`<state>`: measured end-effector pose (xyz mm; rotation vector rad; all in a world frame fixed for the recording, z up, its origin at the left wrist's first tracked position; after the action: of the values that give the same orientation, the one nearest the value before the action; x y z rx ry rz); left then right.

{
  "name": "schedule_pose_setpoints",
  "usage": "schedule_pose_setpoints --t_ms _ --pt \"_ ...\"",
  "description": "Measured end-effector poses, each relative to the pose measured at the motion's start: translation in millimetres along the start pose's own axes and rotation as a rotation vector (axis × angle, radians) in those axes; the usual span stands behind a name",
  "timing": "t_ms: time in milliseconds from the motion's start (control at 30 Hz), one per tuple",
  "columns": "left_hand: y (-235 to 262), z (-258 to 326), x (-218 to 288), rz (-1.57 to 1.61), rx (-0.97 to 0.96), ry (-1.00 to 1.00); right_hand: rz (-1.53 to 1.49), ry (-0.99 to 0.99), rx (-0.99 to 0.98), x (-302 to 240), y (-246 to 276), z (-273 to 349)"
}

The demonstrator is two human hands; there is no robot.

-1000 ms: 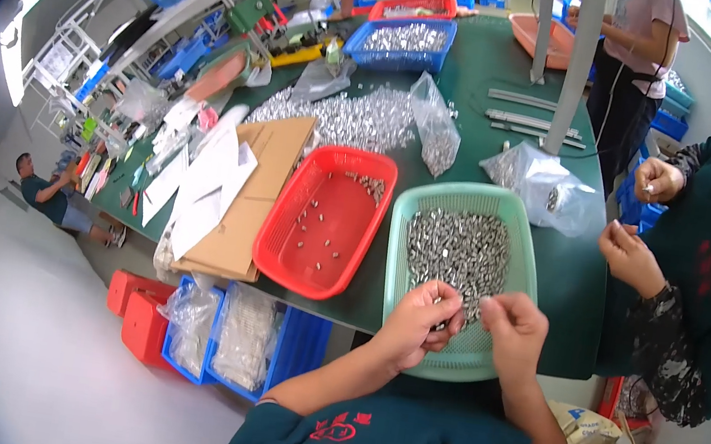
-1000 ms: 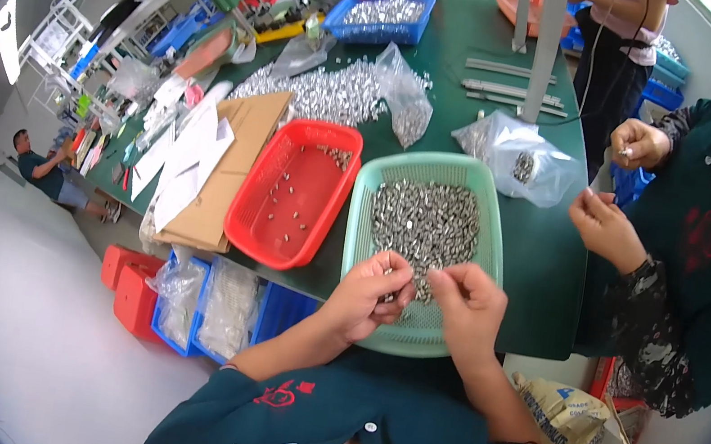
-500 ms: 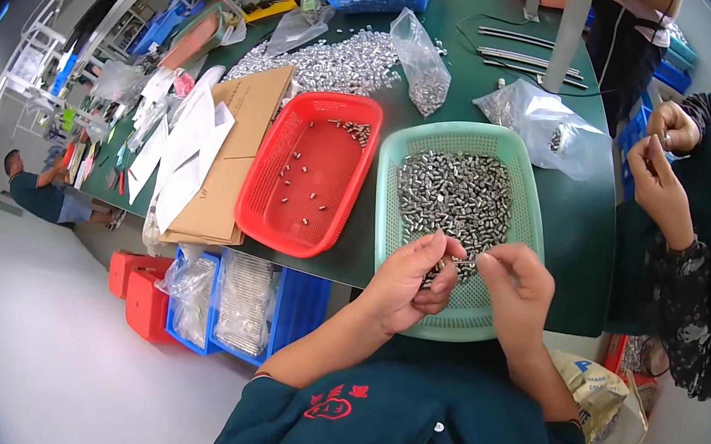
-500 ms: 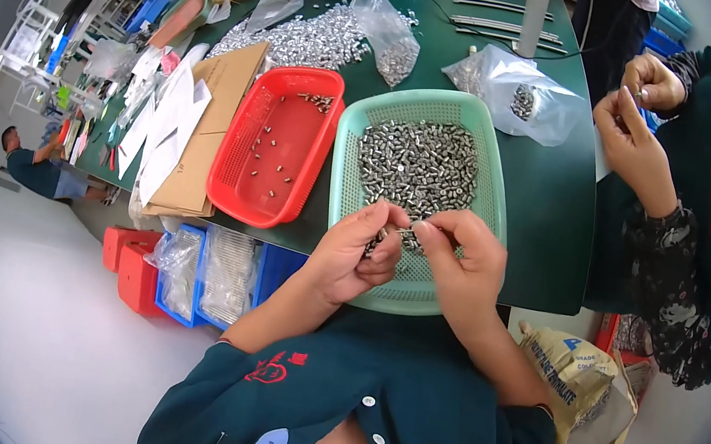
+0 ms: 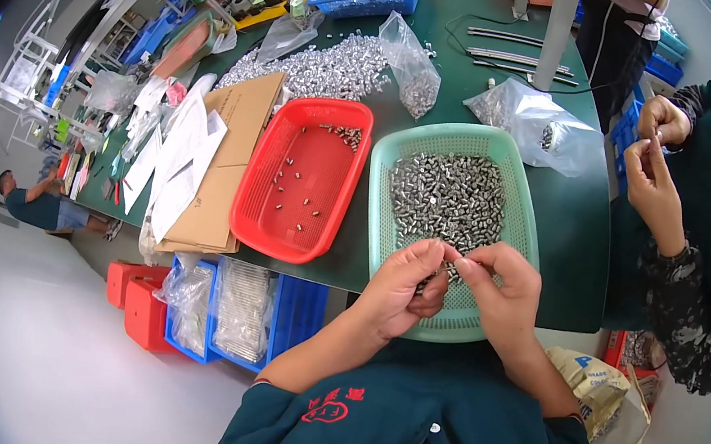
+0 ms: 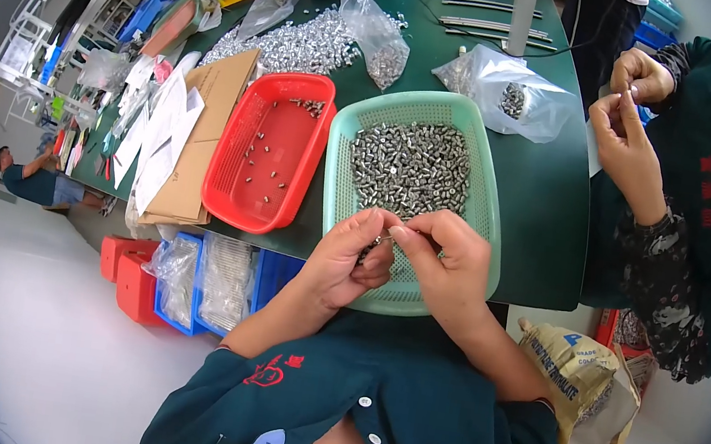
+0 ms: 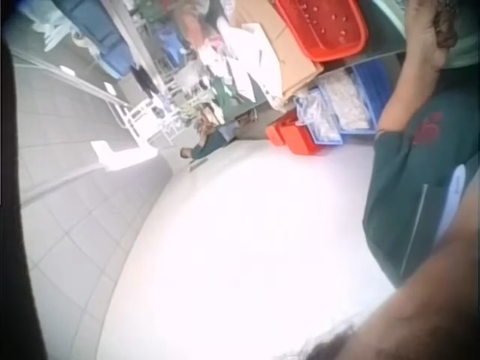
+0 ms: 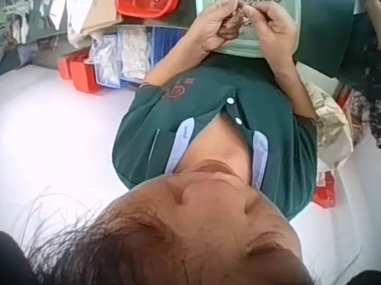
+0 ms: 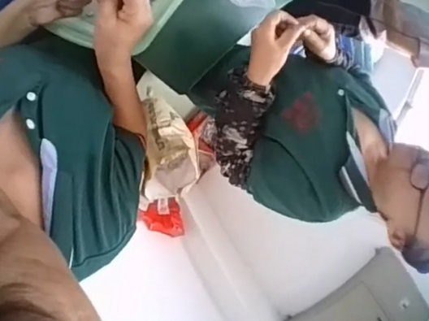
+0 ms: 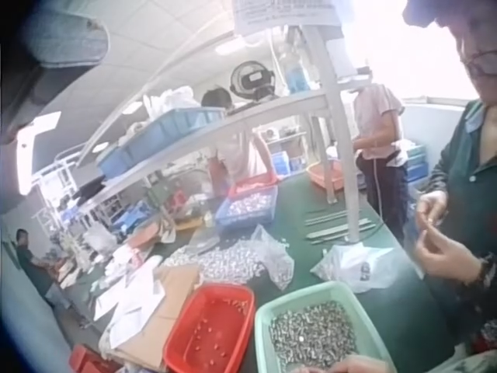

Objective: Sorting and inspecting small metal hardware components at a workbench.

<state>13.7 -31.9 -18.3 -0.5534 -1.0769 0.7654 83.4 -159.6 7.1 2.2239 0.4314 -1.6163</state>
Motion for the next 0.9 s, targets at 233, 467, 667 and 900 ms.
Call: schedule_pose_setpoints --t_ms 233,467,667,900 --pt "-3.3 1.1 1.6 -0.175 0.068 -0.097 0.256 0.303 -0.046 -7.1 1.8 0.6" --pt "-12.0 -3.2 -1.4 -0.320 0.168 -0.210 -0.072 -0.102 -0.087 12.5 -5.5 8.4" --pt "-12.0 4.4 7.9 -0.128 0.107 -0.042 -0.468 -0.444 -0.114 29.6 -2.3 2.0" --pt "-11.1 5.6 17.6 -0.097 0.118 0.019 0.084 -0.095 0.048 15.5 14.4 -1.5"
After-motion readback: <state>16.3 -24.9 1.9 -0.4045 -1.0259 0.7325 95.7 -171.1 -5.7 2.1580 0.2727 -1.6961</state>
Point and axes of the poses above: each hand's wrist, its own z-axis away from the middle knuckle, its own y-axis out of the back of the hand, x = y × z, the point moved 2 cm from there along -z, towards the middle knuckle
